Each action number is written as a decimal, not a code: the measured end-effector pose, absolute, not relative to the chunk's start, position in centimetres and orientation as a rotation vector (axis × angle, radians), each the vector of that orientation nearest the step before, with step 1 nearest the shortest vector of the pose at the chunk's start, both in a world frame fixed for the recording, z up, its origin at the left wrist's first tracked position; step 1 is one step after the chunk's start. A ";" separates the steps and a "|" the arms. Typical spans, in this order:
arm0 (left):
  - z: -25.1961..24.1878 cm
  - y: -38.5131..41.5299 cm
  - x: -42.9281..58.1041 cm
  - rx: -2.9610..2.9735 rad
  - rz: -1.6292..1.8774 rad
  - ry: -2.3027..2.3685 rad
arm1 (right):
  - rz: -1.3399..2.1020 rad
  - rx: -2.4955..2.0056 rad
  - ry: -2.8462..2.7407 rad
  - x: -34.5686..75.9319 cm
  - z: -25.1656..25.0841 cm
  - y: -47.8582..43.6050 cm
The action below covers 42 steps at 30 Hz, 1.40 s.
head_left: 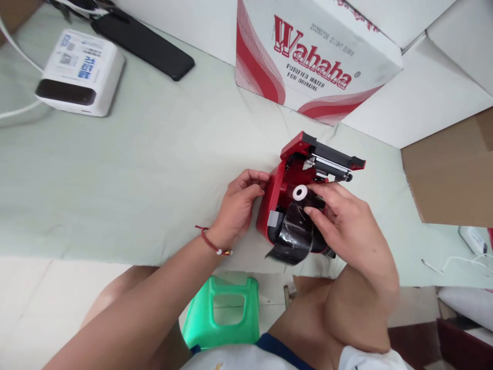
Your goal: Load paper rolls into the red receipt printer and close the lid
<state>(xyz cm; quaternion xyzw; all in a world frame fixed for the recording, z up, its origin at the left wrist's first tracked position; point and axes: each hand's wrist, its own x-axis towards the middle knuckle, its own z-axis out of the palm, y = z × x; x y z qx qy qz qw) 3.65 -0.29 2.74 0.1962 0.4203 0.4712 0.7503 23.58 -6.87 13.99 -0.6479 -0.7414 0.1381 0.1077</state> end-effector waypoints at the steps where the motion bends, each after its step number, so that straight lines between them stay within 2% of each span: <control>1: 2.7 -0.3 3.7 0.436 1.025 0.922 | 0.361 -1.988 -2.196 23.1 13.5 -6.6; 10: 3.1 -0.1 3.3 0.481 0.973 0.945 | 0.306 -2.520 -2.236 20.1 13.0 -3.6; 13: 3.2 0.0 3.0 0.505 0.958 0.955 | 0.361 -2.361 -2.297 20.9 13.4 -4.1; 16: 3.2 0.0 2.9 0.533 0.956 0.974 | 0.477 -1.918 -2.334 21.9 15.3 -5.9; 18: 3.1 0.1 2.9 0.543 0.956 0.980 | 0.364 -1.802 -2.152 22.0 16.7 -7.1; 21: 2.9 0.1 2.9 0.560 0.953 0.983 | -0.062 -1.858 -1.874 21.6 17.7 -7.5; 23: 2.8 0.0 2.9 0.574 0.951 0.984 | -0.216 -1.861 -1.924 21.6 17.3 -6.8; 31: 3.8 -0.2 2.4 0.825 1.120 0.801 | -0.028 -1.820 -2.254 23.1 17.8 -8.5; 37: 4.0 -0.4 2.0 0.982 1.040 0.753 | 0.056 -1.764 -2.521 22.7 18.1 -9.7; 42: 4.1 -0.4 2.0 0.928 0.974 0.651 | -0.016 -1.771 -2.554 21.9 17.5 -9.4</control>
